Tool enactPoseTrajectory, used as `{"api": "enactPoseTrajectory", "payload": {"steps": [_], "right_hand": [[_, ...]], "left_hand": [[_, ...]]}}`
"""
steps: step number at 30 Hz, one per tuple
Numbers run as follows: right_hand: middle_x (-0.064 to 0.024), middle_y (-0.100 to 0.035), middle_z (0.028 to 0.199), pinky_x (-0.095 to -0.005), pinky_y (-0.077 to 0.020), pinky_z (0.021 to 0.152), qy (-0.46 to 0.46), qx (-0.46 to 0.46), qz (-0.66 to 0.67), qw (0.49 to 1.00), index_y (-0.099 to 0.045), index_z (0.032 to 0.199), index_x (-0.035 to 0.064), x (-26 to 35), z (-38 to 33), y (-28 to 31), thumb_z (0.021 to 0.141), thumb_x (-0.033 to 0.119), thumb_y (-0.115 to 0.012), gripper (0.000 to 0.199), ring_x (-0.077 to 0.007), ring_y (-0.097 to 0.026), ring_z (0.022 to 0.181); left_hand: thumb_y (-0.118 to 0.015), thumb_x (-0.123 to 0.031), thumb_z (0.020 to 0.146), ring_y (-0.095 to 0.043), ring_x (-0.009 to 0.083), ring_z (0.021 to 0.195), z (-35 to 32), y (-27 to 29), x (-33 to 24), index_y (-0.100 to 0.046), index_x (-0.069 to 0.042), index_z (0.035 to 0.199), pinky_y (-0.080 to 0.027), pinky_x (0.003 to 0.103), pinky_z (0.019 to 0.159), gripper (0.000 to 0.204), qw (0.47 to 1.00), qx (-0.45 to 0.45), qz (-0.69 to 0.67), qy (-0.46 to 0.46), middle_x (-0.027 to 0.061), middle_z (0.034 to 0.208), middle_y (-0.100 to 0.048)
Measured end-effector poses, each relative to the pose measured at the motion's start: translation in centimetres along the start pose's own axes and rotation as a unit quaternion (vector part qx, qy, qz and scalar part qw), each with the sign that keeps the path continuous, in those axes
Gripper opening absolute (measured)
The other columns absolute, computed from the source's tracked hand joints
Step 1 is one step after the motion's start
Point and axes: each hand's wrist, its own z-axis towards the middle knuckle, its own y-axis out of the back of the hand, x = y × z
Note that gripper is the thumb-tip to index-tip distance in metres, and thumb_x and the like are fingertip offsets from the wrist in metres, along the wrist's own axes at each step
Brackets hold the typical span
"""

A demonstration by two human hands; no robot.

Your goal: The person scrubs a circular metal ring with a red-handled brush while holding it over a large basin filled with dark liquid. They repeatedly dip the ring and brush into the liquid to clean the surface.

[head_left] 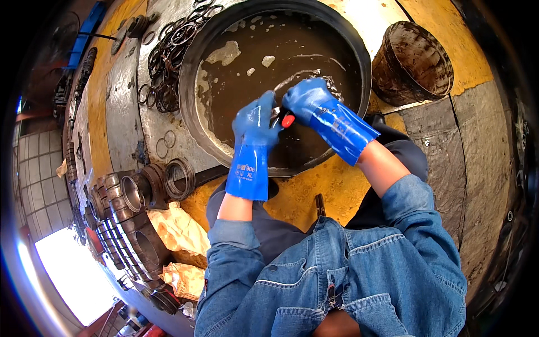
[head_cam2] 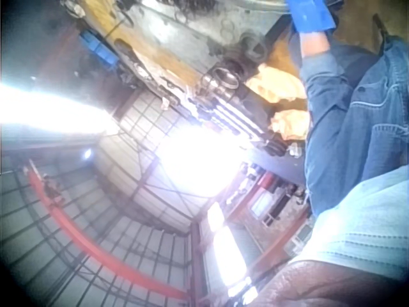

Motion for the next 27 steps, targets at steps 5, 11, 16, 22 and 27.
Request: {"api": "enactPoseTrajectory", "payload": {"steps": [5, 11, 16, 22, 27], "right_hand": [[-0.0077, -0.079, 0.116, -0.0432, -0.0612, 0.090, -0.027, -0.006, 0.112, 0.993, -0.080, 0.118, 0.0230, -0.6, 0.9, -2.1, 0.095, 0.027, -0.071, 0.026, -0.0317, -0.076, 0.110], [-0.0102, -0.079, 0.092, -0.0358, -0.0597, 0.083, -0.186, -0.183, 0.529, 0.807, -0.082, 0.101, 0.0144, -4.3, 0.6, -6.0, 0.093, 0.035, -0.071, 0.025, -0.0238, -0.076, 0.084], [-0.0087, -0.078, 0.089, -0.0336, -0.0596, 0.078, 0.007, -0.244, 0.630, 0.737, -0.080, 0.107, 0.0106, -1.0, -0.3, -2.0, 0.096, 0.029, -0.076, 0.021, -0.0199, -0.074, 0.080], [-0.0134, -0.080, 0.097, -0.0395, -0.0618, 0.080, 0.080, -0.403, 0.454, 0.791, -0.081, 0.109, 0.0141, -0.7, 0.1, -3.0, 0.096, 0.028, -0.076, 0.020, -0.0321, -0.077, 0.088], [-0.0151, -0.076, 0.086, -0.0356, -0.0584, 0.076, -0.099, -0.291, 0.605, 0.734, -0.078, 0.103, 0.0073, -1.2, -0.5, -3.3, 0.095, 0.032, -0.066, 0.028, -0.0259, -0.073, 0.077]], "left_hand": [[-0.077, -0.016, 0.093, -0.075, 0.0230, 0.095, -1.0, -2.0, 3.5, -0.069, -0.011, 0.130, -0.059, 0.037, 0.085, 0.038, 0.965, 0.044, -0.241, 0.097, 0.0106, 0.108, -0.078], [-0.071, -0.018, 0.102, -0.051, 0.0043, 0.061, -0.6, 2.7, 4.5, -0.068, -0.004, 0.132, -0.039, 0.020, 0.054, 0.033, 0.767, -0.020, -0.545, 0.338, 0.0075, 0.095, -0.078], [-0.069, -0.018, 0.103, -0.044, 0.0048, 0.057, -1.4, 2.0, 5.6, -0.066, -0.007, 0.137, -0.033, 0.021, 0.051, 0.036, 0.696, -0.040, -0.622, 0.357, 0.0049, 0.095, -0.074], [-0.061, -0.021, 0.107, -0.039, 0.0031, 0.051, -1.0, 1.6, 5.3, -0.055, -0.004, 0.150, -0.031, 0.023, 0.049, 0.047, 0.663, 0.031, -0.681, 0.309, -0.0021, 0.083, -0.063], [-0.061, -0.019, 0.107, -0.035, 0.0030, 0.046, -1.4, 1.4, 5.4, -0.052, -0.003, 0.153, -0.030, 0.024, 0.046, 0.050, 0.656, -0.010, -0.700, 0.282, -0.0042, 0.078, -0.058]]}}
